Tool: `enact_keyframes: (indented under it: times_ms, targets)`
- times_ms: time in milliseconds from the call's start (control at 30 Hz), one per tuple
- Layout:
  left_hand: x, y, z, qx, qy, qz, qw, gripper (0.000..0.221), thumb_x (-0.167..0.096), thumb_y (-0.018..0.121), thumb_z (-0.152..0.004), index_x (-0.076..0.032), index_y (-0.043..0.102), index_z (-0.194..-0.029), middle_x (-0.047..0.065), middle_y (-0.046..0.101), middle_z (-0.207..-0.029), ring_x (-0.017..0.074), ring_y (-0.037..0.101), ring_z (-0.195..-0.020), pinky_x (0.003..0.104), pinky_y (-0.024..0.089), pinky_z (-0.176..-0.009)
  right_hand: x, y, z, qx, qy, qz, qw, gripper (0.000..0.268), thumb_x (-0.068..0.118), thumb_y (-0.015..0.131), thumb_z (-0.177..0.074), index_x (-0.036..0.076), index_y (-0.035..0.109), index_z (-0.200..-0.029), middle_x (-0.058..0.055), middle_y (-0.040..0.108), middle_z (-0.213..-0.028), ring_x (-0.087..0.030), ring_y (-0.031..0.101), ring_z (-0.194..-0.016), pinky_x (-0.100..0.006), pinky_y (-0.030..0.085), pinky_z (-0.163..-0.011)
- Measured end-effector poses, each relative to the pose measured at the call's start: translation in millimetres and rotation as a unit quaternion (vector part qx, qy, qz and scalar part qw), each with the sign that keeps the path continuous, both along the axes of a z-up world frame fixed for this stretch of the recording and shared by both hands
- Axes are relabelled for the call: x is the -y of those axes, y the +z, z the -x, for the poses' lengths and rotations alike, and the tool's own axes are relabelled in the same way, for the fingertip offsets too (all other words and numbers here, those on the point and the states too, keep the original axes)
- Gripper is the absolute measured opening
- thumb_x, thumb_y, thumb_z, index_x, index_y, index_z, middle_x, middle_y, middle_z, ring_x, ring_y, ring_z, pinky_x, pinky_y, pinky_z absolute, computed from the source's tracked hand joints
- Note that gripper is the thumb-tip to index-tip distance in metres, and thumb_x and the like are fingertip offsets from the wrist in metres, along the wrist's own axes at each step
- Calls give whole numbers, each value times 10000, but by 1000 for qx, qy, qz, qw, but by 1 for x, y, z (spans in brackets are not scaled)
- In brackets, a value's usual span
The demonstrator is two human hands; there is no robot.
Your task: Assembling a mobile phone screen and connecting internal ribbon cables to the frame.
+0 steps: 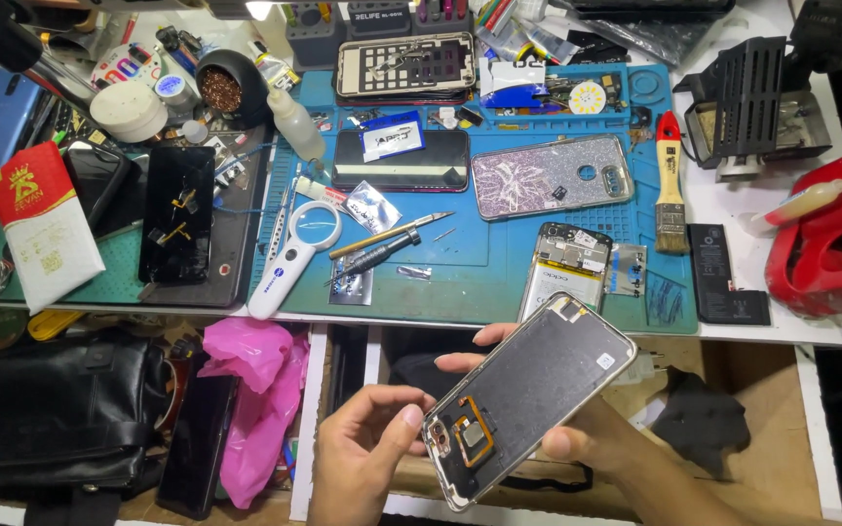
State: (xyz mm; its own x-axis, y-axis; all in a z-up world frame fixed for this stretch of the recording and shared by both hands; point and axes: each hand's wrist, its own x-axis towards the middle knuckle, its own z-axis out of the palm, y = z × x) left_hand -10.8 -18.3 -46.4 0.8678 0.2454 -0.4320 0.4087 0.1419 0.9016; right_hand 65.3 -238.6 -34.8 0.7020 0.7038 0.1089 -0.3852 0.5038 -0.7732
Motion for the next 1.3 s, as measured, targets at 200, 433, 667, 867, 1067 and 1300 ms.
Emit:
enact_keyframes:
  times_ms: [200, 433, 667, 867, 1067, 1300]
  targets:
    - [2, 35, -27, 156, -109, -216, 958, 40, -129, 773, -828, -110, 790, -859, 2, 763, -803, 79, 720, -703, 220, 622, -582, -6, -8, 4, -5, -6, -44, 999, 833, 470, 901, -989, 87, 339, -1470, -246, 438, -1564, -377, 582, -1343, -550, 521, -1078]
    - [9, 36, -47, 181, -176, -293, 922, 63, -210, 793, -827, -179, 840, -857, -68, 718, -742, 67, 561, -557, 226, 489, -541, -10, -14, 3, 84, -70, 57, 992, 881, 641, 857, -929, 79, 417, -1444, -234, 398, -1605, -293, 572, -1346, -471, 506, -1063]
    - [11, 36, -52, 191, -194, -308, 912, 100, -195, 760, -827, -170, 806, -743, -53, 727, -677, 82, 614, -537, 260, 487, -509, -10, -14, 1, 133, -91, 90, 983, 840, 677, 807, -944, 90, 448, -1426, -272, 433, -1562, -371, 339, -1560, -550, 365, -1202]
    - [10, 43, -55, 220, -217, -313, 898, 109, -186, 724, -857, -152, 800, -787, -36, 795, -732, 101, 739, -626, 274, 540, -548, -8, -10, 2, 95, -74, 90, 989, 854, 682, 835, -940, 97, 445, -1425, -273, 408, -1579, -363, 323, -1563, -549, 347, -1199]
    - [7, 40, -54, 272, -247, -365, 856, 99, -193, 716, -908, -152, 764, -832, -27, 771, -737, 139, 709, -606, 297, 518, -543, -7, -15, 3, 116, -55, 83, 988, 831, 642, 796, -985, 91, 383, -1449, -212, 392, -1561, -374, 239, -1598, -573, 290, -1249]
    - [7, 42, -52, 306, -259, -422, 813, 107, -205, 666, -962, -169, 720, -877, -36, 667, -682, 171, 635, -561, 331, 446, -480, -6, -11, 4, 141, -64, 85, 984, 804, 624, 762, -1005, 81, 375, -1455, -142, 423, -1520, -371, 227, -1612, -575, 267, -1284]
